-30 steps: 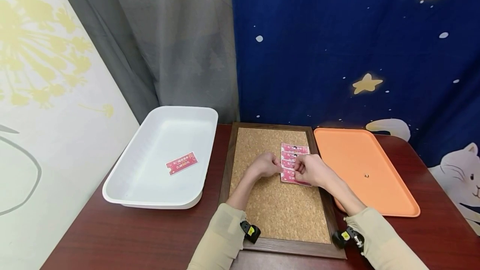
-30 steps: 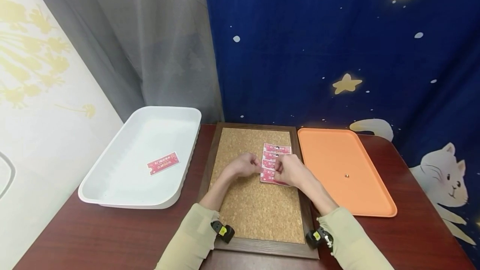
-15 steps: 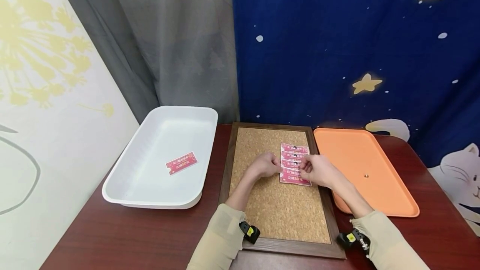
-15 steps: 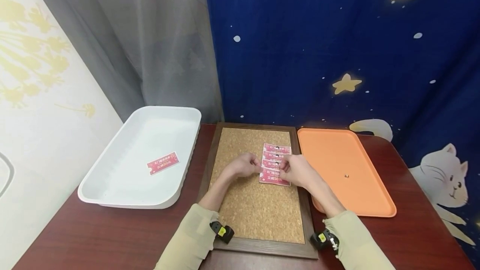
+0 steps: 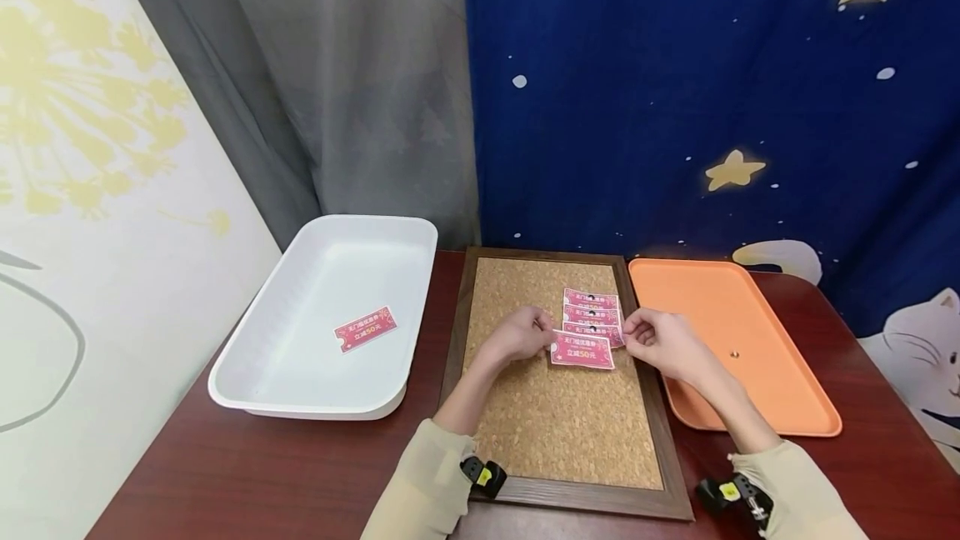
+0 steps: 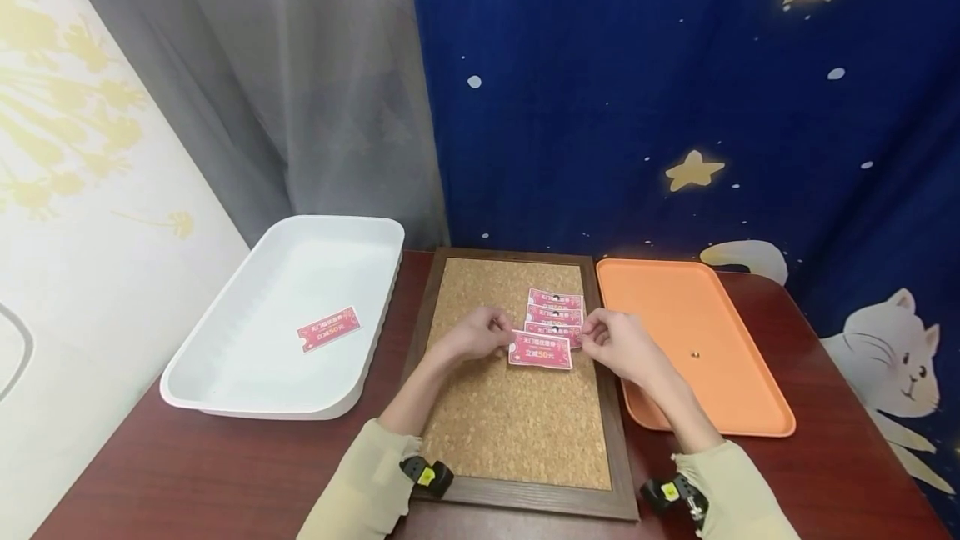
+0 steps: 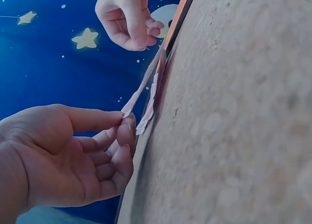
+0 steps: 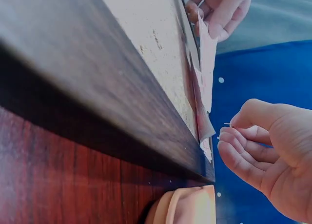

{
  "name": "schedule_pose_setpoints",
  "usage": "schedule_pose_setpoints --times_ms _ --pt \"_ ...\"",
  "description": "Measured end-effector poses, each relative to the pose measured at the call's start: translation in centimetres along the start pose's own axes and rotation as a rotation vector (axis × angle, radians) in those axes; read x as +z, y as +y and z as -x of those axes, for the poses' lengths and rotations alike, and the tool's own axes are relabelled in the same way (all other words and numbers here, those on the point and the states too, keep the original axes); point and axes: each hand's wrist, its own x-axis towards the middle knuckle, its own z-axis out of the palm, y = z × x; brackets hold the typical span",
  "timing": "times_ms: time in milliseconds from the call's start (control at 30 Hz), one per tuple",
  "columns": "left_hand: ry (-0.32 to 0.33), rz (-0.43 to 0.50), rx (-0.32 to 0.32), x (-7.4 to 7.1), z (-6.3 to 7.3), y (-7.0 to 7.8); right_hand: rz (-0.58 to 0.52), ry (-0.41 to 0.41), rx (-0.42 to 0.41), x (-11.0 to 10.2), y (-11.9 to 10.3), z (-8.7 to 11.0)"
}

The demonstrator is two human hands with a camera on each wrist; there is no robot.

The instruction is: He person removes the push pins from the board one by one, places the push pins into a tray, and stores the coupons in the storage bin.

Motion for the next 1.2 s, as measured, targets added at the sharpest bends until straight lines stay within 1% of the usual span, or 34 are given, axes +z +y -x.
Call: schedule_pose_setpoints --times_ms 100,200,367,433,567,633,767,900,1000,1200 --pt "0.011 0.005 -0.001 -0.4 0.5 0.1 -0.003 0.012 0.013 -0.3 0.1 0.3" --pt "0.02 -0.002 0.012 -1.0 1.0 0.1 -0.005 0.033 0.012 -0.6 0.2 0.8" --pt "0.025 0.004 0.072 -2.3 1.9 -0.2 -0.017 0.076 0.005 -1.4 0.6 1.7" --pt "0.031 0.0 0.098 -2.9 2.3 -0.5 -0.026 0.09 0.009 -1.7 0.8 2.1" --pt "0.067 -0.032 0.142 -4.4 2.9 -1.1 -0.016 0.116 0.021 -2.2 1.4 2.8" --pt "0.091 -0.047 0.149 -5.3 3.3 -1.3 -0.011 0.127 0.022 -2.5 1.7 3.1" --pt "0.144 -0.055 0.156 -7.2 3.9 -1.8 -0.002 0.149 0.019 -2.9 2.3 3.6" --pt "0.187 -0.022 0.16 -9.2 4.7 -2.2 0.003 0.171 0.017 -3.5 2.9 4.2" --pt "0.207 0.011 0.139 -10.7 5.3 -2.6 0.011 0.192 0.024 -4.0 3.5 4.6" --pt "0.245 0.022 0.103 -13.7 6.3 -4.0 0.067 0.24 0.058 -4.9 4.9 5.5"
